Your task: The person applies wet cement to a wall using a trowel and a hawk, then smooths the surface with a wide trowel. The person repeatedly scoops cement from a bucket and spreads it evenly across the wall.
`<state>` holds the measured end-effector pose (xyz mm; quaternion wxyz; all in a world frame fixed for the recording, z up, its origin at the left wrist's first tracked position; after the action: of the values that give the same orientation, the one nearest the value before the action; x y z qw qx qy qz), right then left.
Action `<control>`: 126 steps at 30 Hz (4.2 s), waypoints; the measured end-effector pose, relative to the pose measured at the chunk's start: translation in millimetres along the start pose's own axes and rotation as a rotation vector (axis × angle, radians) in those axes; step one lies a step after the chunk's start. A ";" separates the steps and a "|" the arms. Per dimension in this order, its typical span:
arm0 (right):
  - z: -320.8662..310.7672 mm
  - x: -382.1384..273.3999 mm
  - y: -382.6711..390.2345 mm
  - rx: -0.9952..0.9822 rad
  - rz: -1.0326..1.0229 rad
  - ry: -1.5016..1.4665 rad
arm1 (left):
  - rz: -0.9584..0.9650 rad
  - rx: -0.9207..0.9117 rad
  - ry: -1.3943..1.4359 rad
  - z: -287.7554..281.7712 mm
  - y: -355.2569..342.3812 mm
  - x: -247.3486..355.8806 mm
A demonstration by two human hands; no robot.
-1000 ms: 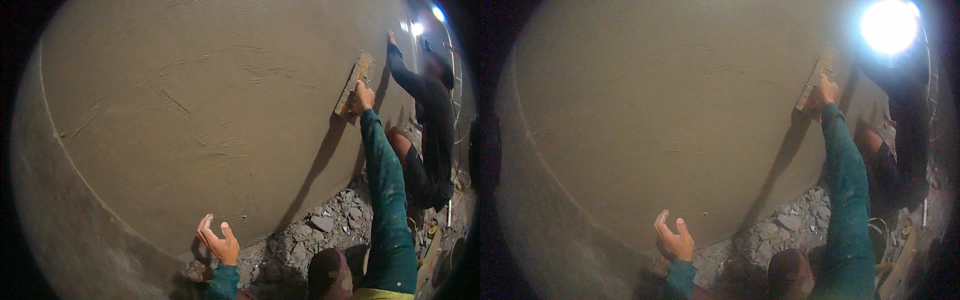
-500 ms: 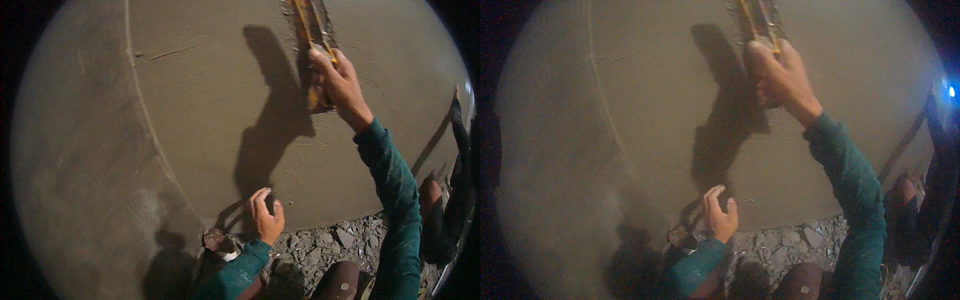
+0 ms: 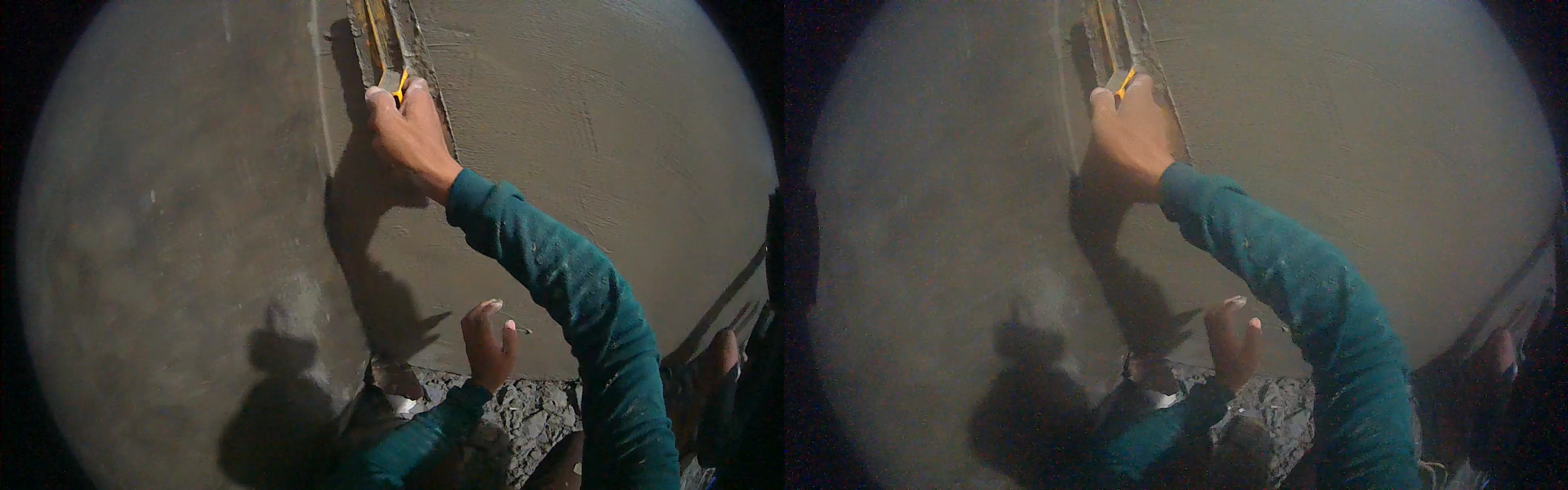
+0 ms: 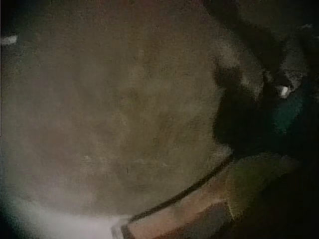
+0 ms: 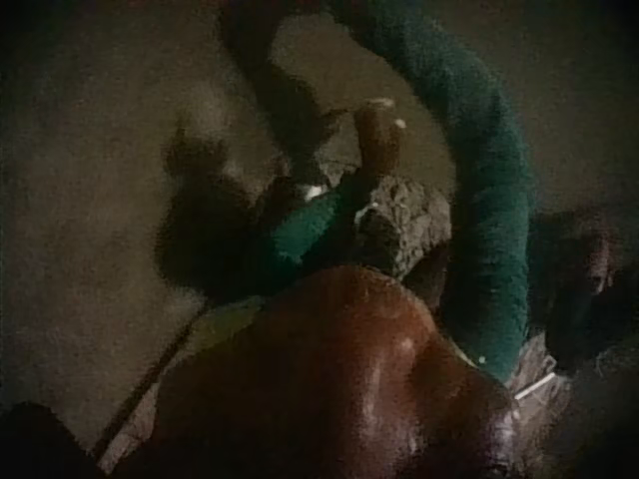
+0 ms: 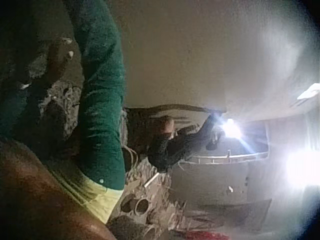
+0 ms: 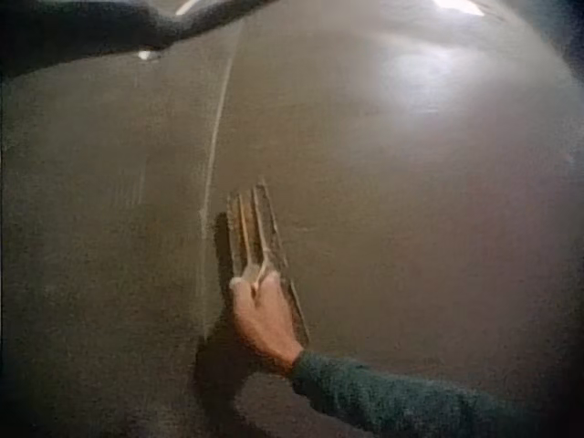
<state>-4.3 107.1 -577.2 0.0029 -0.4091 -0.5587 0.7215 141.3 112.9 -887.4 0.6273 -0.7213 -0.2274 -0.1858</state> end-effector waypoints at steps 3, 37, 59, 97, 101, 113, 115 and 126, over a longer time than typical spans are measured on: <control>34.5 -4.4 -6.6 0.034 -0.033 0.068 | -0.066 0.057 -0.046 -5.4 -4.0 -4.9; -261.7 -34.1 48.1 0.253 -0.081 0.194 | -0.071 -0.095 -0.104 2.8 9.7 0.2; -692.0 -49.2 195.7 0.797 0.062 0.223 | 0.175 -0.145 -0.336 38.0 17.4 32.8; -325.3 -81.7 43.0 -0.056 -0.165 0.820 | 0.005 -0.109 -0.147 11.7 3.7 10.4; -373.7 -64.9 106.5 0.032 -0.215 0.650 | 0.006 -0.142 -0.188 9.0 3.2 6.7; -712.9 -42.5 259.4 1.270 0.186 -0.114 | 0.109 -0.182 -0.304 26.3 13.2 8.0; -732.2 -34.5 257.8 1.291 0.200 -0.148 | 0.127 -0.196 -0.327 29.4 15.5 7.8; -608.8 -16.5 207.4 0.503 -0.094 1.218 | -0.013 -0.180 -0.215 26.5 7.7 7.3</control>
<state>462.0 510.9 -760.1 0.4455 -0.7061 -0.2889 0.4685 151.2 139.0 -893.5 0.5307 -0.7890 -0.2804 -0.1311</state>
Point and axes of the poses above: each hand's wrist, its own y-axis away from the middle knuckle, its own z-axis out of the palm, x = y × z, the point moved 1 cm from there along -y, towards the middle knuckle, and after that the axes turned 14 degrees about -y, right-handed, at the moved point
